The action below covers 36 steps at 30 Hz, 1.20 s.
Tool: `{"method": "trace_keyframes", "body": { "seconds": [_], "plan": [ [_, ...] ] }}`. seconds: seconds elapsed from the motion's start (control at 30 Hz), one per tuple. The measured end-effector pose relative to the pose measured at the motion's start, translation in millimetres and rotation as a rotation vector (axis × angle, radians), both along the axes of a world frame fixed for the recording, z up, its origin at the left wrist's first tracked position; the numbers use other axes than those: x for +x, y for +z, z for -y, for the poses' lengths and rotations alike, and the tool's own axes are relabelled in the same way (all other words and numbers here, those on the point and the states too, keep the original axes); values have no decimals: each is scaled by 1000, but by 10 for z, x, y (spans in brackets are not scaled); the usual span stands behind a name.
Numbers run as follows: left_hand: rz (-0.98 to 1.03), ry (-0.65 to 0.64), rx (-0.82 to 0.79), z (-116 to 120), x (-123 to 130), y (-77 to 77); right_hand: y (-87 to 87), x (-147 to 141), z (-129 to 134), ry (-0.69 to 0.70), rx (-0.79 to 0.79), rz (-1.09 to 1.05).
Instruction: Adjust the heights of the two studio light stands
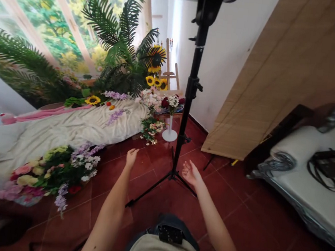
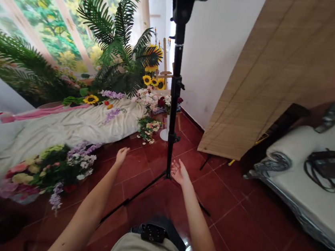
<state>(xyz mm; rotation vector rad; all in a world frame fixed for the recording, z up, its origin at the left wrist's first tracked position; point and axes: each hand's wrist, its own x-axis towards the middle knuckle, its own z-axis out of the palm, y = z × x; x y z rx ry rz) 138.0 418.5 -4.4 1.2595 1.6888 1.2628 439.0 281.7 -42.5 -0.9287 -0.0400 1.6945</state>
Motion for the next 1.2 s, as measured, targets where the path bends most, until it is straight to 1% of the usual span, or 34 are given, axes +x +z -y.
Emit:
{"method": "trace_keyframes", "body": {
  "seconds": [0.03,0.1,0.13,0.2,0.27,0.3,0.37,0.47,0.57,0.67,0.73,0.83,0.93,1.0,1.1,1.2],
  "plan": [
    [98,-104,-27,-178,333,66,92,57,-60,7,44,-34],
    [244,-361,-17,-429,958,244,266,149,-180,22,135,-100],
    [296,-472,7,-506,1237,339,341,186,-241,30,176,-136],
    [357,-638,68,-584,1713,505,460,247,-370,47,238,-194],
    [373,-727,122,-600,2078,602,539,303,-506,64,298,-199],
    [366,-756,137,-597,2220,621,568,331,-573,69,329,-181],
    [332,-768,149,-586,2432,609,617,385,-694,82,378,-132],
    [281,-680,110,-590,2601,531,688,442,-829,87,385,-103],
    [262,-601,50,-629,2666,476,765,461,-918,90,330,-131],
    [278,-585,46,-672,2692,474,823,474,-988,81,258,-228],
    [299,-605,58,-690,2698,486,841,494,-1032,69,237,-278],
    [314,-634,69,-703,2697,489,839,533,-1093,70,256,-282],
    [290,-627,73,-709,2712,452,815,544,-1143,86,262,-277],
    [267,-574,83,-713,2741,408,798,528,-1169,73,249,-287],
    [237,-456,93,-719,2796,341,781,490,-1194,33,228,-300],
    [212,-409,98,-723,2834,302,774,473,-1208,23,228,-260]
  ]
}}
